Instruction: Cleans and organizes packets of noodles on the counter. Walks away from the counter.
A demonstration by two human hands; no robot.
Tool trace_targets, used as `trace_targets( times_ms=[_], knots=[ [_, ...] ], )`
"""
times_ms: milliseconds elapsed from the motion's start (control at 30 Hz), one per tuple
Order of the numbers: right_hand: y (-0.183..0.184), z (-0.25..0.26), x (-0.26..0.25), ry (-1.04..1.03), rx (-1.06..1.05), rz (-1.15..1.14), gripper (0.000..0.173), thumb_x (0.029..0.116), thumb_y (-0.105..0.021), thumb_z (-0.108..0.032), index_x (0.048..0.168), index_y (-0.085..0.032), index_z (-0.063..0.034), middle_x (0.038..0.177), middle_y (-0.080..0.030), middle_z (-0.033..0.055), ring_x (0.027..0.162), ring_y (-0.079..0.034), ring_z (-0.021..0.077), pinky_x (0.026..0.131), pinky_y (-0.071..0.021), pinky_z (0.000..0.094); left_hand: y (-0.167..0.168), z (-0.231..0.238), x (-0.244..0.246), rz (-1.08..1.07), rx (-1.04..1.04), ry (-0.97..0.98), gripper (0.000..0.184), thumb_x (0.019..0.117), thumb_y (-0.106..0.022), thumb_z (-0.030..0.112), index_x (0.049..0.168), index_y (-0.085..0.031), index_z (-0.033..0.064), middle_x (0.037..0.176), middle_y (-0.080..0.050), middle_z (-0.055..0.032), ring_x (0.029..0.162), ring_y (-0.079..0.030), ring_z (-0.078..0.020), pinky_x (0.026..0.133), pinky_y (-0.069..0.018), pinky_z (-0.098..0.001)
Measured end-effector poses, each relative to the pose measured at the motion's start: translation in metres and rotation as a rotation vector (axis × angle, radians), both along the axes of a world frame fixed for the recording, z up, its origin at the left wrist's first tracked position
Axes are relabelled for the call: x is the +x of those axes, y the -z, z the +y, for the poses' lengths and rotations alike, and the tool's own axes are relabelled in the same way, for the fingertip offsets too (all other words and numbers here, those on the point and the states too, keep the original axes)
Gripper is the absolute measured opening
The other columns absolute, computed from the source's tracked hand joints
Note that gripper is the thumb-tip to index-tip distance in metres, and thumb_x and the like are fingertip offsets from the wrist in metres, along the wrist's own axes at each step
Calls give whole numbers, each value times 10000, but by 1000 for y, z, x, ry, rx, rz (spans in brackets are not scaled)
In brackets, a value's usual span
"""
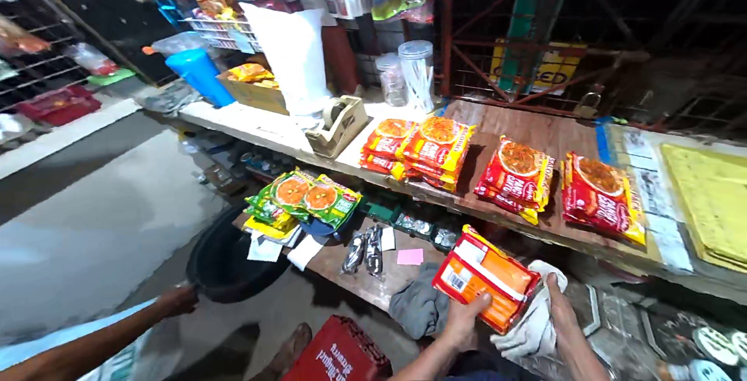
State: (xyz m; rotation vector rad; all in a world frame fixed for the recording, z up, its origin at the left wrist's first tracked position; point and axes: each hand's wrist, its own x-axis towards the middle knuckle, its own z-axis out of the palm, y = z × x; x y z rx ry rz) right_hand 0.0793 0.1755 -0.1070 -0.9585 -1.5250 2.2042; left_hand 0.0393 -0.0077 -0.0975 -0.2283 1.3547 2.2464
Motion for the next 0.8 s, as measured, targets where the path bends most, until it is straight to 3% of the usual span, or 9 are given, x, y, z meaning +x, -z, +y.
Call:
trace_targets(
  times_ms=[67, 100, 200, 333, 400, 500, 600, 667, 800],
  knots=[
    [-8, 5, 2, -94, 34, 13, 633, 1074, -310, -502, 1458, -391, -5, 1251, -639, 30, 1108, -619, -10, 969, -531, 203, 3, -2, 3, -1, 5, 45, 521, 868, -700, 17, 1320, -448, -42, 1053, -712, -124, 951, -720, -198, 883, -606, -396],
    [-12, 4, 1, -102, 67, -13, 591, 1074, -382, -420, 1453, -381, 33, 1227, -641, 62, 1073, -627, -7, 947, -535, 199, 3, -2, 3, 7, -3, 69, 541, 862, -705, 13, 1330, -438, -41, 1060, -710, -120, 957, -718, -191, 887, -604, -390],
    [-22, 2, -5, -59, 177, -116, 503, 970, -640, -234, 1335, -490, 78, 1049, -697, 107, 893, -683, 27, 837, -577, 221, -3, -1, 4, 34, -35, 124, 545, 860, -702, -23, 1332, -431, -47, 1060, -707, -107, 964, -715, -171, 898, -598, -369],
    [-21, 26, -2, 75, 298, -149, 531, 926, -711, -158, 1355, -516, 90, 1160, -668, 192, 1002, -662, 141, 928, -548, 330, -6, -1, 7, 76, -73, 141, 501, 824, -722, -69, 1271, -495, -59, 1027, -724, -97, 944, -719, -154, 888, -600, -350],
    [-37, 40, 5, 72, 418, -141, 530, 948, -682, -183, 1358, -512, 106, 1191, -654, 218, 1034, -656, 156, 951, -537, 339, -2, -2, 7, 103, -90, 158, 541, 809, -741, -73, 1283, -479, -64, 1041, -720, -100, 954, -718, -151, 891, -602, -344],
    [-73, 35, 12, -163, 702, -46, 685, 926, -542, -324, 1451, -443, 104, 1349, -587, 270, 1214, -605, 252, 1039, -488, 417, -2, 1, 8, 144, -116, 218, 517, 813, -749, -46, 1268, -506, -68, 1037, -732, -95, 949, -725, -143, 896, -605, -343],
    [-78, 14, 2, -413, 897, -21, 792, 911, -617, -385, 1547, -376, 19, 1564, -410, 257, 1416, -456, 375, 1131, -410, 559, -3, 7, 8, 185, -118, 303, 541, 802, -761, -38, 1280, -511, -75, 1056, -733, -100, 975, -722, -147, 920, -600, -348],
    [-57, 10, -5, -476, 1007, -59, 695, 957, -580, -478, 1519, -484, -80, 1537, -492, 172, 1394, -506, 333, 1115, -432, 566, -2, 6, 4, 213, -118, 360, 569, 790, -768, -55, 1288, -495, -73, 1056, -735, -98, 976, -725, -149, 920, -603, -353],
    [-13, 44, 6, -500, 739, -242, 499, 1034, -581, -303, 1441, -550, -16, 1371, -623, 215, 1291, -594, 323, 1134, -428, 504, 4, -13, -8, 147, -139, 389, 548, 806, -733, -84, 1295, -488, -54, 1029, -738, -93, 932, -731, -165, 881, -612, -363]
  ],
)
